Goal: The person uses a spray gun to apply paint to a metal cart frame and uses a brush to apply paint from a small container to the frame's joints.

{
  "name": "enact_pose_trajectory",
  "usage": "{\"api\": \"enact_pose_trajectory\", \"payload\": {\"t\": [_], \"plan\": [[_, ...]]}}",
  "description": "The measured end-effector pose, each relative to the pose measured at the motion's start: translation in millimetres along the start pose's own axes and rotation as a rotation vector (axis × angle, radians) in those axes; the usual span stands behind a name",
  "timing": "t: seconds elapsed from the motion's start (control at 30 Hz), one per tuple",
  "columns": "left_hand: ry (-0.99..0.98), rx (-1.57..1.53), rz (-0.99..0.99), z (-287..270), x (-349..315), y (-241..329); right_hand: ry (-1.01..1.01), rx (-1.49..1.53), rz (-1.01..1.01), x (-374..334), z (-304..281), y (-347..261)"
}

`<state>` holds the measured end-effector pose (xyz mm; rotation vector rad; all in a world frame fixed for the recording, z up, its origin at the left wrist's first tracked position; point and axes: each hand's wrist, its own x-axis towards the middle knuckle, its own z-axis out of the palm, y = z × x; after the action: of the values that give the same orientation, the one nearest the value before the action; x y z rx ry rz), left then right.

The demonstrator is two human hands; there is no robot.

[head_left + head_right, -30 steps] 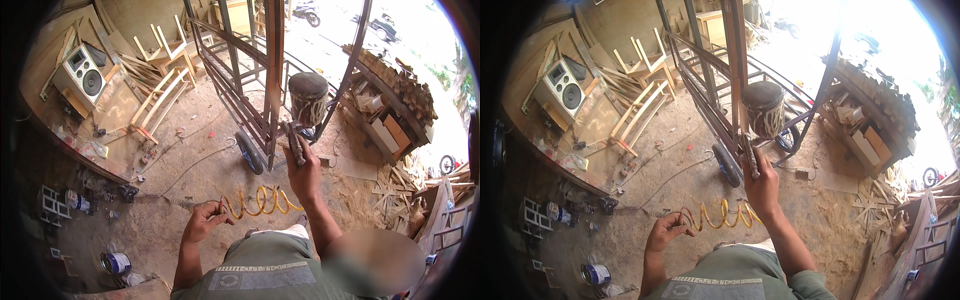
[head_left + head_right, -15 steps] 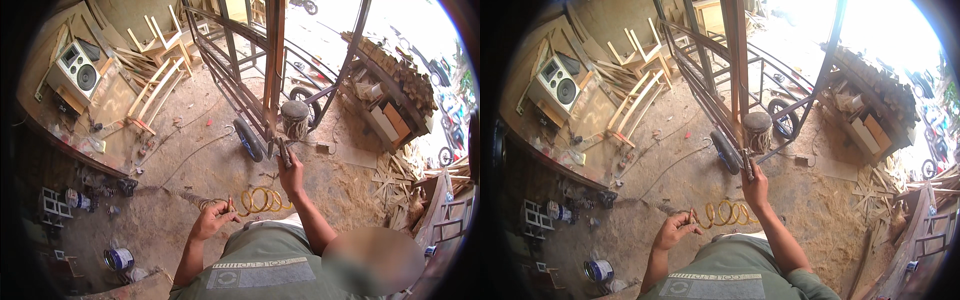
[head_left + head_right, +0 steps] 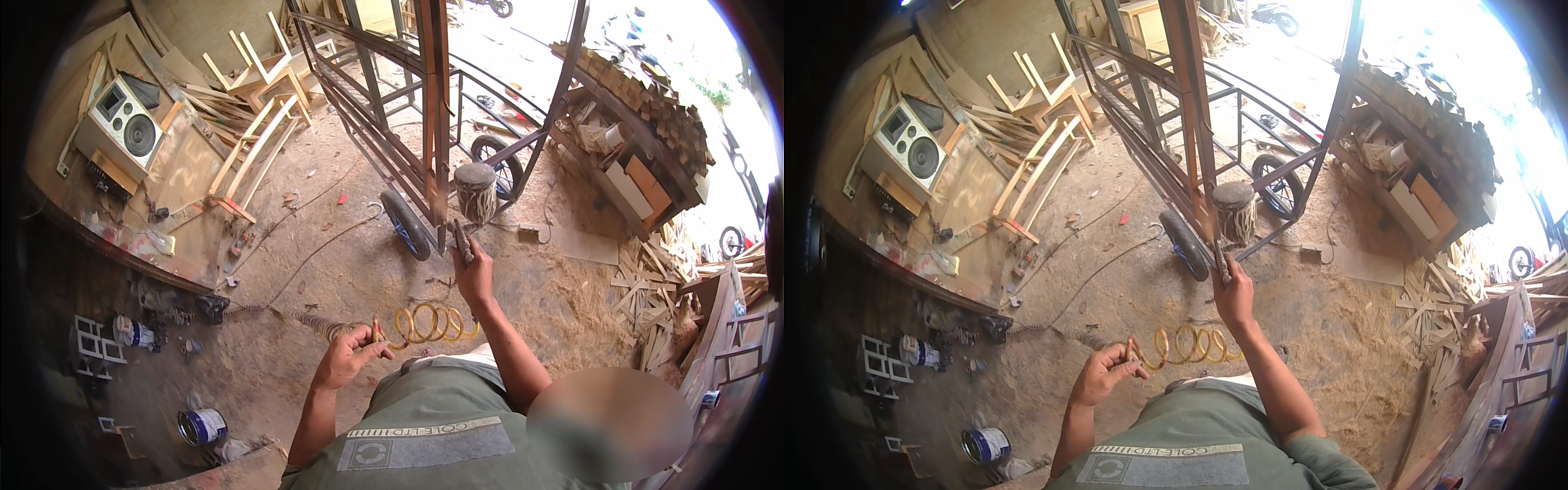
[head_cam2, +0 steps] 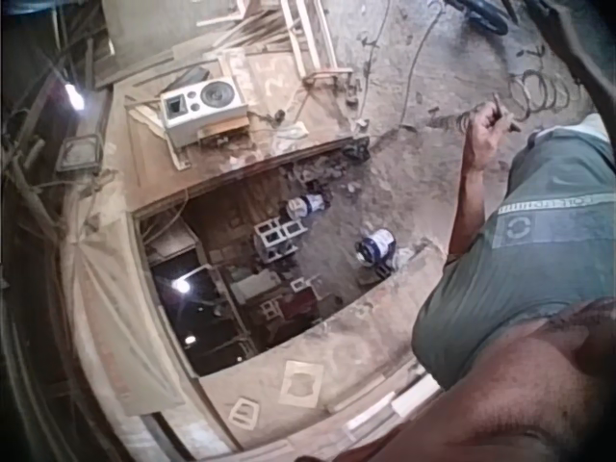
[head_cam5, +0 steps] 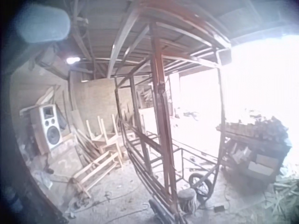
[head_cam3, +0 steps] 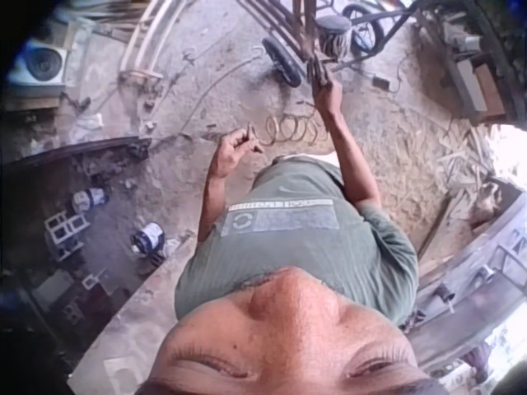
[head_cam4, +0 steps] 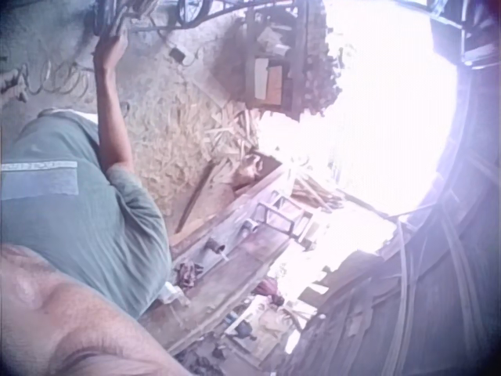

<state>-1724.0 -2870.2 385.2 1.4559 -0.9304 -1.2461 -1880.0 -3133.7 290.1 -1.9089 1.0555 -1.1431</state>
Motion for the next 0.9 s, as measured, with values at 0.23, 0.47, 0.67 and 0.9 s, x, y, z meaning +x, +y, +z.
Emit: {"api": "enact_pose_trajectory", "payload": {"t": [0.23, 0.47, 0.67, 0.9], "plan": [[0.026, -0.082, 0.039, 12, 6, 16, 0.079, 0.032, -0.16, 34, -48, -63], [0.058, -0.058, 0.061, 15, 13, 22, 0.191, 0.075, -0.29, 62, -88, -112], [0.062, -0.107, 0.05, 23, 20, 21, 0.158, 0.078, -0.292, 69, -106, -107], [0.026, -0.102, 0.035, 53, 36, 18, -0.022, 0.027, -0.104, 53, -107, -46]]}}
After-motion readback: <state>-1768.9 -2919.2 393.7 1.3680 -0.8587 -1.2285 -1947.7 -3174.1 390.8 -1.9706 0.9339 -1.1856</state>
